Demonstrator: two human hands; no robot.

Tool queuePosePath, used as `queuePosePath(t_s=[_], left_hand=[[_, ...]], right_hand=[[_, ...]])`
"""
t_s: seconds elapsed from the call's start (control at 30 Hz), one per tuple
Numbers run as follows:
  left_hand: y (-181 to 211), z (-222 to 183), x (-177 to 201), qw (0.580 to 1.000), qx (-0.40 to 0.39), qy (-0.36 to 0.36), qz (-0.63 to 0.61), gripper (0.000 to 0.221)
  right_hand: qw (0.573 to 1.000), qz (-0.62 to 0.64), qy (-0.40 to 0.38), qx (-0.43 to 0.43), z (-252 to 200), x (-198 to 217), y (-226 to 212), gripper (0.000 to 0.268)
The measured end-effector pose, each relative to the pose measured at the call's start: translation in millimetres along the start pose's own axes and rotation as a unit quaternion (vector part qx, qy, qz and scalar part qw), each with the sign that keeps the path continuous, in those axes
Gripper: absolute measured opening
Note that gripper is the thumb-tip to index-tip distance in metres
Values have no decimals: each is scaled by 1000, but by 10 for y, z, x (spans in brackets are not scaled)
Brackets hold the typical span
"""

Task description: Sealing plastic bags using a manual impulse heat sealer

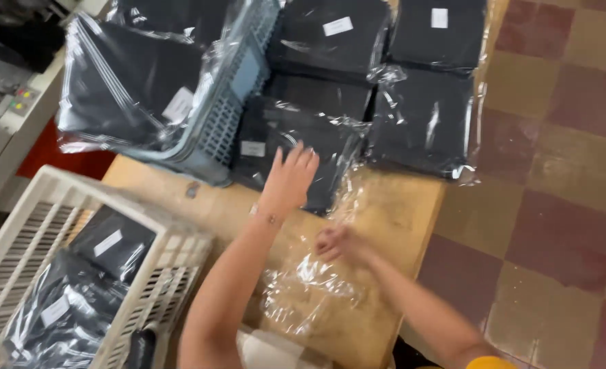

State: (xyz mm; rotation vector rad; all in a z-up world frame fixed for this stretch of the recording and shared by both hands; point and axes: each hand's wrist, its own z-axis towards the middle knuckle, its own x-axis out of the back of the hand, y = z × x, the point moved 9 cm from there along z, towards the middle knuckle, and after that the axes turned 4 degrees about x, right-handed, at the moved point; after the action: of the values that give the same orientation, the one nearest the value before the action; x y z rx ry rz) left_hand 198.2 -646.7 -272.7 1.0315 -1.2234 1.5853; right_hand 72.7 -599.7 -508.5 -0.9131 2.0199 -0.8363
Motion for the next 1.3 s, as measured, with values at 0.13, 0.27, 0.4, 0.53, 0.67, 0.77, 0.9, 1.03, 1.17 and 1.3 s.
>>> queuePosePath(t_s=[0.13, 0.27, 0.4, 0.53, 0.67, 0.77, 0.9, 1.03, 1.17, 1.3], left_hand=[[-135, 1021, -1033, 976, 48, -209, -45, 91], [-187, 1424, -1397, 946, 96, -308, -20, 82], [-252, 1560, -1558, 932, 111, -345, 19, 61], [-314, 1588, -1627, 940, 90, -327, 41, 51], [-483, 1367, -1224, 942, 79, -326, -28, 62], [-592, 949, -557, 955, 80, -279, -68, 61], [-683, 314, 3, 992, 84, -87, -21, 54], [-597, -435, 768, 976, 182, 30, -116, 52], [-315, -1181, 1677, 884, 277, 258, -276, 46], [230, -2104, 2266, 788, 420, 242, -379, 58]], right_hand=[[995, 91, -29, -20, 6, -177, -39, 53], [969, 240, -53, -21, 158, -54, 12, 48], [925, 372, -74, -21, 475, -13, 239, 35], [897, 438, -53, -28, 504, -151, 138, 28], [848, 530, 14, -8, 450, -170, 7, 21], [843, 536, 31, -8, 591, -130, 11, 14], [892, 447, 53, 37, 781, 86, -232, 18], [920, 370, 53, 115, -232, 301, -1118, 11], [915, 148, 104, 359, -176, 842, -1725, 51], [933, 6, 38, 357, -594, 617, -1443, 42]])
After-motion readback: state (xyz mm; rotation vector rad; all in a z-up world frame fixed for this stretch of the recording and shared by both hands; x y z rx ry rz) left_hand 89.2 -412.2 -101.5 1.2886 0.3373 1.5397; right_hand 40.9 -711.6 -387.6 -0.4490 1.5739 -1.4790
